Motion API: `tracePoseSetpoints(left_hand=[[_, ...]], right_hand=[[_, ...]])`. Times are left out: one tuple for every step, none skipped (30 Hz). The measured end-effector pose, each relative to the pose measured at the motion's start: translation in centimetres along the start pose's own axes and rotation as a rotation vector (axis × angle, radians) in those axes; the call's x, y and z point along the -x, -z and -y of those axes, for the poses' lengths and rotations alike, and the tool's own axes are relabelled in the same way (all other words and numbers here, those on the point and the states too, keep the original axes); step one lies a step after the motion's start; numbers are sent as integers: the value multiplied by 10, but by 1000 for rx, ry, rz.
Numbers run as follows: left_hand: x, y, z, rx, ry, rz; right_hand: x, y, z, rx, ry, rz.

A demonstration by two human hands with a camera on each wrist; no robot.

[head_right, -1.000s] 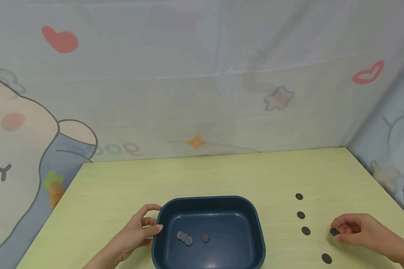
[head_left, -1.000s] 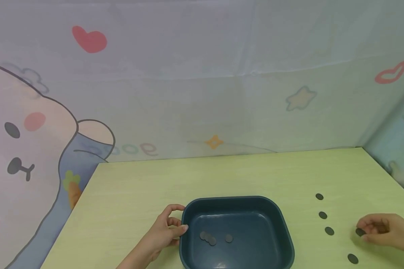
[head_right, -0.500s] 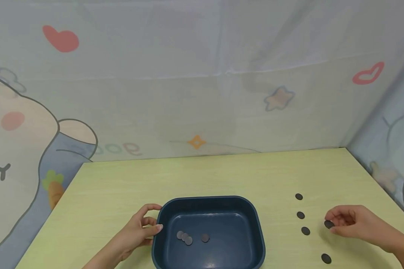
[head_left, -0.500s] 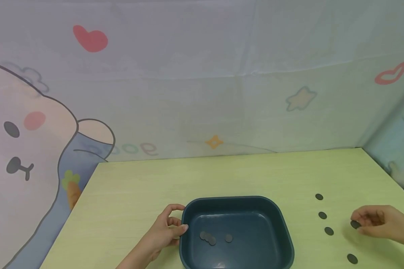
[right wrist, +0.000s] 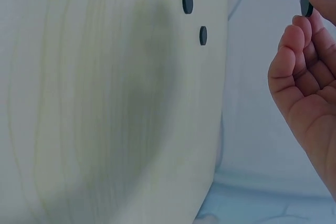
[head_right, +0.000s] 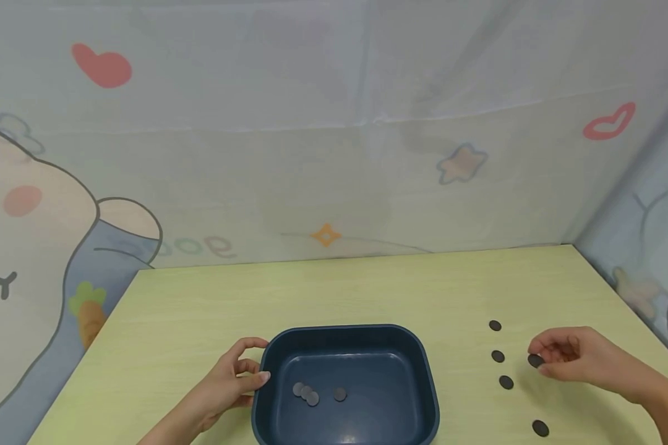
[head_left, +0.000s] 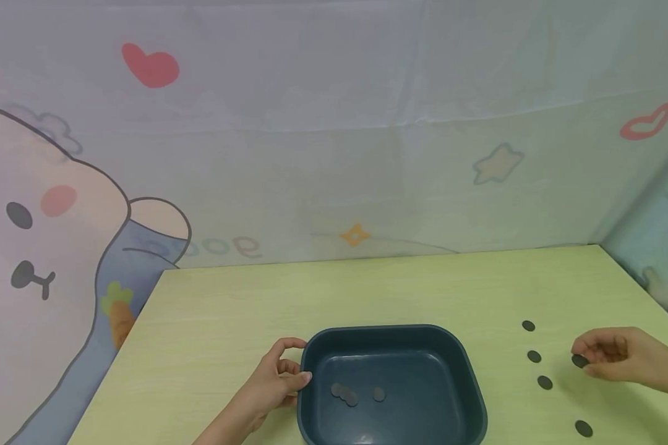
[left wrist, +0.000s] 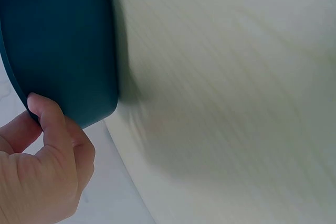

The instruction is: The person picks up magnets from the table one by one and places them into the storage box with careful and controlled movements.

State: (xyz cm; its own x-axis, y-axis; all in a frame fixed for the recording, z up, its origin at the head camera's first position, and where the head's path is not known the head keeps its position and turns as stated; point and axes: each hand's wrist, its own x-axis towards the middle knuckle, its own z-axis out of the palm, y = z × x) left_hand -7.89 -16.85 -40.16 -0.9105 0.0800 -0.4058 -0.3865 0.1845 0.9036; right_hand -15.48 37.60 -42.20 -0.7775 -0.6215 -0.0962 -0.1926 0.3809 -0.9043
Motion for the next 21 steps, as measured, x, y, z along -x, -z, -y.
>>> tracePoseSetpoints(left_hand=[[0,0,0,1,-1,1],[0,0,0,1,-1,1],[0,0,0,1,-2,2],[1,0,-1,1,-3,2],[1,0,-1,1,-3,2],[1,0,-1,0,-4,2],[1,0,-1,-1,-3,2],[1,0,-1,-2,-3,2],[1,0,-1,-2,-3,2],[1,0,-1,-2,-3,4],[1,0,-1,-2,-4,6],[0,0,-1,-3,-4,7],[0,0,-1,-4,-5,7],[0,0,-1,-4,-4,7],[0,0,-1,-4,-4,8],[0,0,-1,-4,-5,8],[0,0,-1,-5,-5,7],[0,0,-1,-5,-5,6],[1,0,-1,-5,-5,5],[1,0,0,-5,-5,5],[1,0,0,-5,-6,5]], right_hand=[[-1,1,1,-2,8,6],[-2,1,2,-1,17,11],[-3,1,3,5,25,11],[-3,1,4,13,33,8],[-4,1,5,18,38,6],[-5,1,7,19,41,7],[-6,1,8,18,47,11],[-7,1,9,23,56,11],[-8,1,11,29,65,12],[-9,1,12,27,78,20],[-11,1,14,22,89,32],[-13,0,15,13,100,46],[-14,0,17,12,114,56],[-16,0,19,3,120,68],[-18,0,21,-4,122,82],[-20,0,23,-9,122,93],[-23,0,25,-8,118,101],[-25,0,28,-5,112,106],[-27,0,31,7,109,108],[-30,-1,34,13,99,107],[-32,-1,37,27,97,106]])
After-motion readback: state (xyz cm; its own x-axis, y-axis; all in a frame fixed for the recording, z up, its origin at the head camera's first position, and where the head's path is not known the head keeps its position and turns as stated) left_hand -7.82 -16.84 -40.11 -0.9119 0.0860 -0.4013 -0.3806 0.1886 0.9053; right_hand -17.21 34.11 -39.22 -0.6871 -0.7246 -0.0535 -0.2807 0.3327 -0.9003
